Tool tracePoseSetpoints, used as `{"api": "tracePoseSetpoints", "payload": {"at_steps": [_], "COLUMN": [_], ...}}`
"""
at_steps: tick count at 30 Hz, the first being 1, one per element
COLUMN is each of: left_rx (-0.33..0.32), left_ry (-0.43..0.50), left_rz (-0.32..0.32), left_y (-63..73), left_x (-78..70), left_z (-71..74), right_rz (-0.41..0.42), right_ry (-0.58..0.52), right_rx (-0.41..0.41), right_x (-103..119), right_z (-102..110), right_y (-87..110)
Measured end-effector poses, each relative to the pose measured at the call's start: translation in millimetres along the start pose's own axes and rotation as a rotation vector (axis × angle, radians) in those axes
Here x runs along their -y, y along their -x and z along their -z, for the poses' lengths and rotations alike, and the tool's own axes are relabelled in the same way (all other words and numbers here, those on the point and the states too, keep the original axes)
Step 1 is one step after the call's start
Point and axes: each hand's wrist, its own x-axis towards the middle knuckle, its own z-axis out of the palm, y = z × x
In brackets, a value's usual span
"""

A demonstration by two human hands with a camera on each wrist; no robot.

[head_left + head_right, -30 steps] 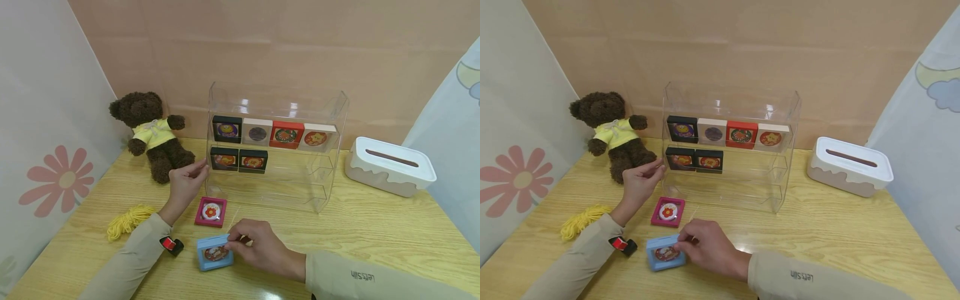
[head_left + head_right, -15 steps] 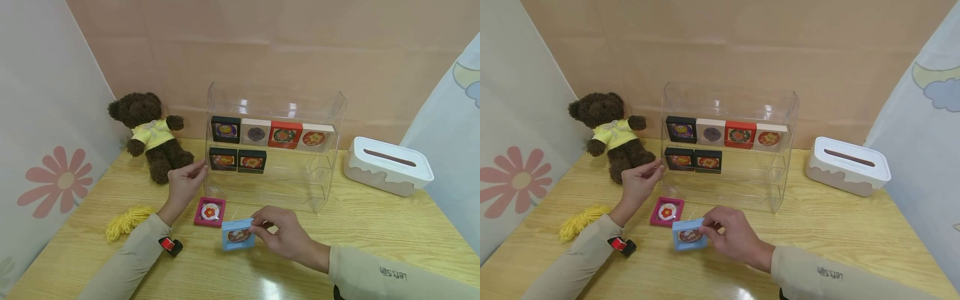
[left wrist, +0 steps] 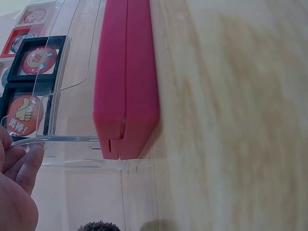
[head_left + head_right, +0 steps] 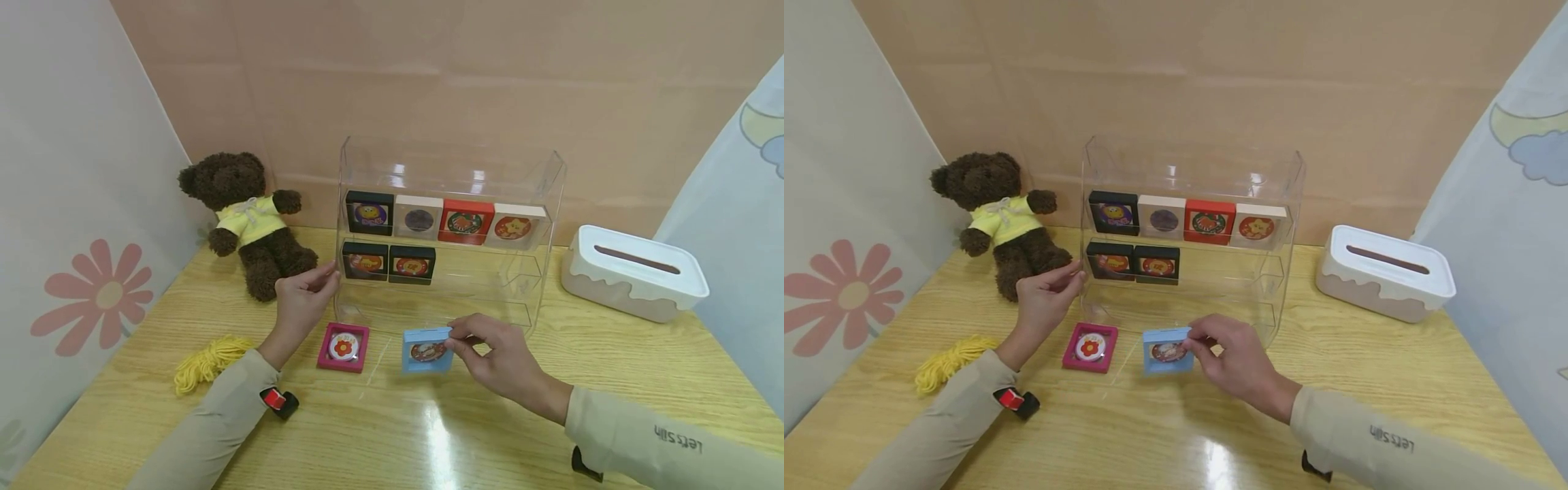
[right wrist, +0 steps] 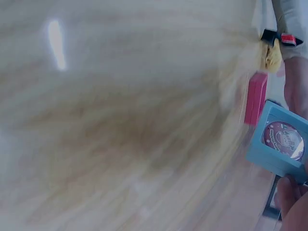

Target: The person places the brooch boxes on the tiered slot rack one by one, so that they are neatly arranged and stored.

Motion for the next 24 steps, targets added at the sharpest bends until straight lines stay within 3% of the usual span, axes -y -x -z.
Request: {"api": "tracePoseSetpoints", "payload": {"at_steps": [7, 17, 24], "left_rx": [-0.001, -0.004, -0.008], "left_ry": [-0.007, -0.021, -0.012], "left_rz": [-0.003, -0.031, -0.034], "left_y": [0.7, -0.1, 0.7], "left_x": [0.0, -2.1, -1.0], "left_z": [-0.4, -0.2, -0.6], "right_rz": [-0.006, -0.072, -0.161], "right_ry": [0.098, 0.292, 0.274], "right_rx": [-0.041, -0.170, -0.211], "right_x": [-12, -17, -20], "right_z": [16, 41, 51], "right_y": [-7.8, -31.4, -36.8]}}
